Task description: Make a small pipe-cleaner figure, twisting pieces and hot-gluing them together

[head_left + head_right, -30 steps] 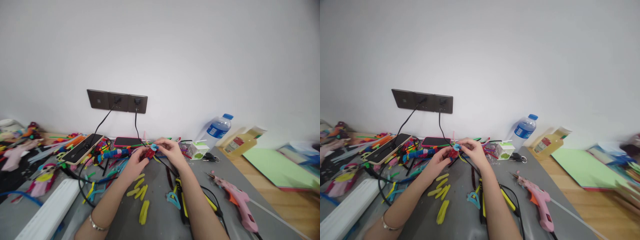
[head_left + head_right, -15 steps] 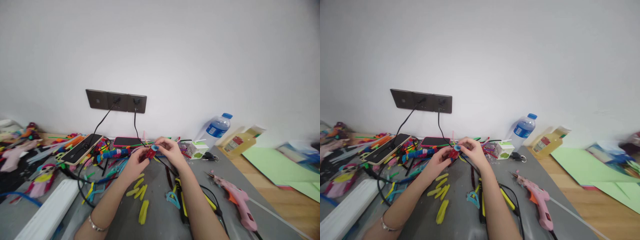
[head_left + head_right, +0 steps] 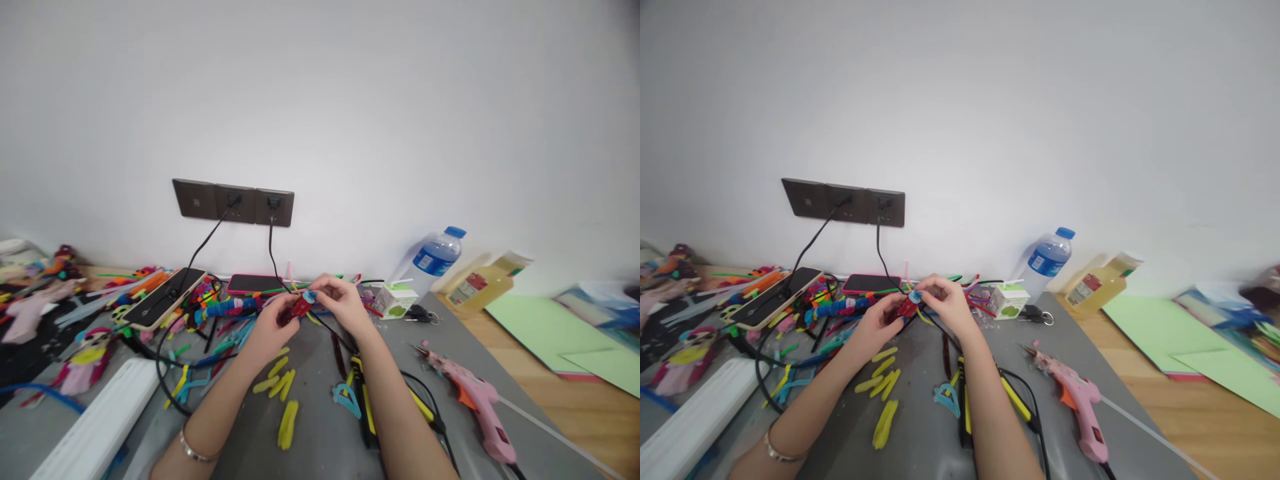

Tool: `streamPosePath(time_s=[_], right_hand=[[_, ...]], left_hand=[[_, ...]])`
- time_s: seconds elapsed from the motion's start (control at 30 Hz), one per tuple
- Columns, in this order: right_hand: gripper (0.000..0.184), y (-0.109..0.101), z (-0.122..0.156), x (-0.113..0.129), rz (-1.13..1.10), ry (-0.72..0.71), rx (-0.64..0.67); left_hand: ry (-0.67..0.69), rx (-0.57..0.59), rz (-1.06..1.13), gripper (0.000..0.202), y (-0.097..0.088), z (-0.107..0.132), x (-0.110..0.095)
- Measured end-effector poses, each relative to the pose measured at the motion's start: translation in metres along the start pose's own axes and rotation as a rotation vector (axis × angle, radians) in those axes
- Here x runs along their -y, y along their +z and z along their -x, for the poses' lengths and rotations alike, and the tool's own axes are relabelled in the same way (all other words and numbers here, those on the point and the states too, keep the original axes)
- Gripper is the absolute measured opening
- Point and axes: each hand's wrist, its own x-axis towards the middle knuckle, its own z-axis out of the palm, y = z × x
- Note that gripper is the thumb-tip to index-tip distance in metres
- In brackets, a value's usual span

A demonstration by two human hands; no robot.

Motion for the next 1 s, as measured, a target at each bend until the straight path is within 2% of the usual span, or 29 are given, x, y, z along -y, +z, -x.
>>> streamPosePath(time_s=[0.23,0.53,0.67,0.73,0.87,0.93,1.0], right_hand=[[0.009,-0.001,-0.001,0.001,0.042,-0.029,0.006],[0.016,0.002,-0.002,0.005,0.009,-0.034,-0.015],[0.015,-0.008,-0.002,0.010,0.010,0.045,-0.081],[0.012,-0.014,0.001,0.012,0.092,0.159,0.022],[0.010,-0.014,0.009,0.014,0.331,0.383,0.416],[0.014,-0.007,0.012,0.014,0.429,0.438,0.486],[0.017,0.002,0.015,0.016,0.502,0.452,0.486]], left_hand=[[0.002,-0.003,-0.021,0.041,-0.002,0.000,0.001],[-0.004,-0.005,0.004,0.040,-0.001,0.000,0.002],[-0.054,-0.036,0.063,0.039,-0.001,-0.001,0.003],[-0.059,-0.063,0.083,0.037,-0.002,-0.002,0.003],[-0.050,-0.114,0.082,0.033,-0.002,-0.005,0.003],[-0.048,-0.114,0.075,0.032,-0.002,-0.006,0.004],[-0.033,-0.107,0.091,0.031,-0.002,-0.006,0.005]])
